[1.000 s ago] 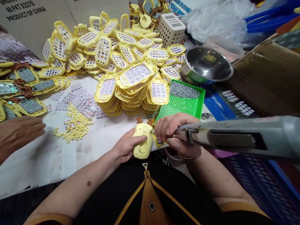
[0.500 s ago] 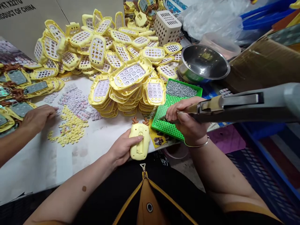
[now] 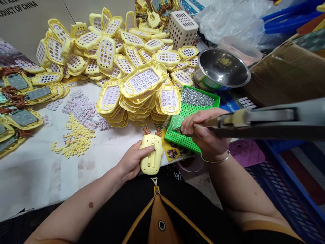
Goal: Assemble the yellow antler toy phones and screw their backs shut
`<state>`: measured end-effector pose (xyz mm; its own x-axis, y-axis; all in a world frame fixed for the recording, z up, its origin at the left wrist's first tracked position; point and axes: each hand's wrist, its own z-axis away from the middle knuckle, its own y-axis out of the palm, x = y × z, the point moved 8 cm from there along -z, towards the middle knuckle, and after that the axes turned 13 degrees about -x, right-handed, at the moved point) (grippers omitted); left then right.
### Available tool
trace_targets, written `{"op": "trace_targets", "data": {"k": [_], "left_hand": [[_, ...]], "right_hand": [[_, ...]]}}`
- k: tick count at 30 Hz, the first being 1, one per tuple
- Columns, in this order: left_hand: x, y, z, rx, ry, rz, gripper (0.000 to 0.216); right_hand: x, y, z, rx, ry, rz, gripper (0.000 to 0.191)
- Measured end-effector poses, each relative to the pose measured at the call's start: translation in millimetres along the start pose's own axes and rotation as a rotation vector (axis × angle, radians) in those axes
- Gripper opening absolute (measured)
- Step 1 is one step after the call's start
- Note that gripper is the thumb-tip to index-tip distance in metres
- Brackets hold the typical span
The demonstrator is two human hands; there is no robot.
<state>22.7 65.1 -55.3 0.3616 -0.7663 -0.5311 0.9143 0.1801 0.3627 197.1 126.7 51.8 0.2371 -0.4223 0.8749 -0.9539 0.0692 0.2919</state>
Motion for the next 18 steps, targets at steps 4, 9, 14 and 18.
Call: {"op": "trace_targets", "data": {"k": [4, 9, 14, 18], "left_hand": [[2.6, 0.5, 0.4, -0.009, 0.03, -0.027, 0.041], [1.6, 4.3, 2.5, 0.014, 0.095, -0.032, 0.041], [-0.7, 6.3, 4.3, 0.048, 0.135, -0.069, 0.05], [-0.6, 5.8, 4.1, 0.049, 0.118, -0.074, 0.047]], "right_hand": [[41.5, 23.3, 6.2, -0.025, -0.171, -0.171, 0.011], [50.7, 59.1, 17.5, 0.097, -0.126, -0.293, 0.009], [33.6, 68.8, 22.3, 0.151, -0.104, -0.209, 0.014], [27.1, 69.0, 22.1, 0.166, -0.092, -0.157, 0.014]]}}
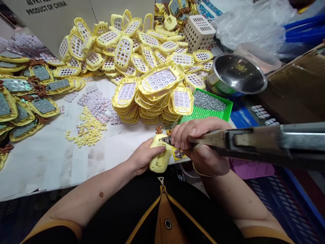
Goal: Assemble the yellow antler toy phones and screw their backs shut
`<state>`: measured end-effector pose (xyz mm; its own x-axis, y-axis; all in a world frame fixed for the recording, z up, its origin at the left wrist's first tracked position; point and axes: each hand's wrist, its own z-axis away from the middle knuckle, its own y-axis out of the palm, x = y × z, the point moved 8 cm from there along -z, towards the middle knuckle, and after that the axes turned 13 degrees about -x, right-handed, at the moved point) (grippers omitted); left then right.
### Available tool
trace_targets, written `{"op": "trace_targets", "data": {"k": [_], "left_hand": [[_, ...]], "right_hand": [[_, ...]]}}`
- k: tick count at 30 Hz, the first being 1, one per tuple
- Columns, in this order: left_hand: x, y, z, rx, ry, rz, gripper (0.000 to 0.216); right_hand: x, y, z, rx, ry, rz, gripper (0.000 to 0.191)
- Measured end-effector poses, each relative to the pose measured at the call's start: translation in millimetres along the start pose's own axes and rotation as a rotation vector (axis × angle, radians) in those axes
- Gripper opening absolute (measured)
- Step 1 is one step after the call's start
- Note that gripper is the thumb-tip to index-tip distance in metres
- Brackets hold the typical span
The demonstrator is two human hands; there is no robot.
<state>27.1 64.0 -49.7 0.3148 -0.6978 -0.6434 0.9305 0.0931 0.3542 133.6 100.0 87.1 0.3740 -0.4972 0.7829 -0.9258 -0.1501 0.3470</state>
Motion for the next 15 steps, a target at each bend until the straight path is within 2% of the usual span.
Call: {"op": "trace_targets", "data": {"k": [8, 15], "left_hand": [[3.4, -2.1, -3.5, 0.015, -0.054, 0.07, 0.048], [5.4, -1.3, -4.5, 0.05, -0.068, 0.087, 0.043]], "right_hand": [[8.7, 6.7, -1.8, 0.033, -0.026, -0.073, 0.017], [14.2, 2.7, -2.6, -0.028, -0.052, 0.004, 0.015]]}}
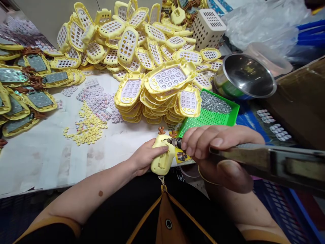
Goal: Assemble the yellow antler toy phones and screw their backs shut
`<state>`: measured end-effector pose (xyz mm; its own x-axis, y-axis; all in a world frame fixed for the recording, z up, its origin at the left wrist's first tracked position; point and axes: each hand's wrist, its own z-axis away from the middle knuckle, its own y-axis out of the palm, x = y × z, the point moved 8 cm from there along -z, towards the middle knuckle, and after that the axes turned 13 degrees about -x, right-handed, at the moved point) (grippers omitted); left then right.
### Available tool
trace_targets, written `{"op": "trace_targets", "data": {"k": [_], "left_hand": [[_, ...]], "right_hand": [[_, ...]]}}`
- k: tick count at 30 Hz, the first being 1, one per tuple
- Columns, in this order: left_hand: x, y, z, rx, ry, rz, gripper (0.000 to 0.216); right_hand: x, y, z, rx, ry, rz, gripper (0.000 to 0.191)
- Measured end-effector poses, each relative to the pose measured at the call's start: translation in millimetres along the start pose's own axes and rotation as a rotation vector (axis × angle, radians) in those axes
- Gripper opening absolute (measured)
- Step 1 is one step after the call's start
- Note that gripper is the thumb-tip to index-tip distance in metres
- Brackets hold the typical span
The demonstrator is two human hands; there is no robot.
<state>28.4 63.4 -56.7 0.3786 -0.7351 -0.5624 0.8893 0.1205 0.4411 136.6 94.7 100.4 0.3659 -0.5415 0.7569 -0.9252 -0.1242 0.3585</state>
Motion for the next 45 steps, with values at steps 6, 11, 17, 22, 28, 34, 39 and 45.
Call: {"op": "trace_targets", "data": {"k": [6, 11, 17, 22, 28, 34, 39, 45], "left_hand": [[-1.5, 0.0, 0.6, -0.016, 0.005, 0.012, 0.042], [-0.2, -1.3, 0.2, -0.031, 0.001, -0.014, 0.045], [0.0, -1.0, -0.1, -0.004, -0.004, -0.017, 0.044], [-1.4, -1.8, -0.4, -0.03, -0.016, 0.001, 0.036], [-2.6, -0.9, -0.2, -0.068, 0.001, 0.02, 0.028], [-1.7, -0.7, 0.4, -0.066, 0.005, 0.026, 0.03], [-4.6, 1.9, 2.1, -0.034, 0.006, 0.027, 0.029], [-4.2, -0.6, -0.1, -0.025, 0.013, 0.026, 0.031]], "right_hand": [[-6.4, 0.7, 4.6, 0.046, -0.024, -0.053, 0.02], [-10.3, 2.0, 9.0, 0.058, 0.017, -0.062, 0.023], [-12.7, 1.9, 6.2, 0.062, 0.047, -0.07, 0.019], [-9.9, 4.3, 6.2, 0.099, 0.054, -0.085, 0.02], [-5.3, 7.2, 0.1, 0.149, 0.047, -0.114, 0.018], [-5.6, 5.3, -6.0, 0.181, 0.065, -0.157, 0.015], [-4.8, 2.6, -6.8, 0.164, 0.08, -0.136, 0.014], [-4.5, 0.7, -7.7, 0.125, 0.072, -0.147, 0.013]]}}
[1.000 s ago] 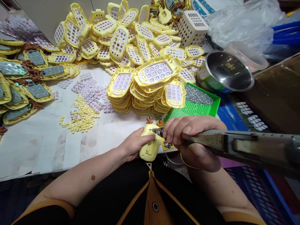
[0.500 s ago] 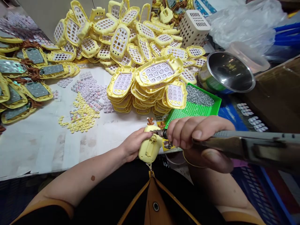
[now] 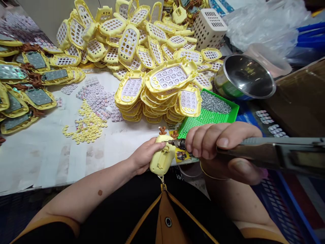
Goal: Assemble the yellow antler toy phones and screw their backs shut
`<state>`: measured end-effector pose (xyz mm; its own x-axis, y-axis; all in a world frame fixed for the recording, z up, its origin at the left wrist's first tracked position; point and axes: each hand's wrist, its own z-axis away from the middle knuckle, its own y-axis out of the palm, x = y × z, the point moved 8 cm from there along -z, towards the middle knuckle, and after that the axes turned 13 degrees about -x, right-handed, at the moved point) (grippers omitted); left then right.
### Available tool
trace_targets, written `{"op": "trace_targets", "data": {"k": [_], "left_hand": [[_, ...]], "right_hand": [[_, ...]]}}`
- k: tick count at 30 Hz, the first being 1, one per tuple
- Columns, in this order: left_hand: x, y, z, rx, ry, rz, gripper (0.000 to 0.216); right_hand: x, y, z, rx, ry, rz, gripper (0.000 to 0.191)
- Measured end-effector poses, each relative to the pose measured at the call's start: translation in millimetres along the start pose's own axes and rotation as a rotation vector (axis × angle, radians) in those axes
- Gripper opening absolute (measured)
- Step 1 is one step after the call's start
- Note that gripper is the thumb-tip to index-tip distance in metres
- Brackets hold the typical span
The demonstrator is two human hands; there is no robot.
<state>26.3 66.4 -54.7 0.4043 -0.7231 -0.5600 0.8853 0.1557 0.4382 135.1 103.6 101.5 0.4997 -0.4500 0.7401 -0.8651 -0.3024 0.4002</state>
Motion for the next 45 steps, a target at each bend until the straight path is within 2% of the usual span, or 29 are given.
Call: {"op": "trace_targets", "data": {"k": [6, 9, 11, 15, 17, 19, 25, 31, 35, 38, 41, 43, 45], "left_hand": [[-0.6, 3.2, 1.7, 0.099, -0.017, -0.015, 0.04], [-0.9, -1.9, 2.2, 0.046, 0.048, -0.088, 0.051], [-4.7, -8.7, 3.9, -0.035, 0.164, -0.211, 0.057], [-26.1, -16.1, 18.9, -0.189, 0.524, -0.559, 0.068], [-32.2, -11.8, 28.3, -0.177, 0.648, -0.693, 0.069], [-32.5, -6.6, 35.0, -0.134, 0.708, -0.791, 0.067], [-29.7, -0.9, 44.9, -0.128, 0.809, -0.934, 0.066], [-28.8, 5.0, 49.4, -0.105, 0.835, -0.991, 0.063], [-30.6, 8.3, 49.3, -0.032, 0.777, -0.864, 0.059], [-19.5, 4.1, 37.7, 0.027, 0.495, -0.601, 0.055], [2.0, -3.0, 25.0, 0.022, 0.156, -0.337, 0.048], [10.0, -5.0, 20.0, 0.025, 0.068, -0.254, 0.044], [13.1, -5.7, 16.5, 0.047, 0.052, -0.231, 0.042]], "right_hand": [[1.9, 2.3, 0.9, -0.002, -0.018, 0.03, 0.013], [4.8, 2.9, 1.3, -0.06, -0.012, 0.06, 0.012], [8.3, -1.2, 0.4, -0.194, -0.008, 0.077, 0.009], [12.2, -12.0, 0.7, -0.528, 0.05, 0.125, 0.014], [13.4, -14.7, 2.2, -0.649, 0.071, 0.145, 0.018], [15.0, -15.6, 4.1, -0.72, 0.066, 0.164, 0.02], [14.6, -13.5, 9.9, -0.728, 0.081, 0.203, 0.029], [16.1, -13.4, 11.6, -0.725, 0.101, 0.21, 0.032], [16.4, -10.4, 9.6, -0.689, 0.081, 0.158, 0.029], [13.3, -7.4, 11.7, -0.608, 0.019, 0.103, 0.022], [2.7, -1.9, 19.5, -0.421, -0.027, 0.094, 0.013], [-10.2, 3.0, 26.1, -0.258, 0.01, 0.103, 0.014], [-22.1, 8.0, 31.2, -0.11, 0.069, 0.093, 0.014]]}}
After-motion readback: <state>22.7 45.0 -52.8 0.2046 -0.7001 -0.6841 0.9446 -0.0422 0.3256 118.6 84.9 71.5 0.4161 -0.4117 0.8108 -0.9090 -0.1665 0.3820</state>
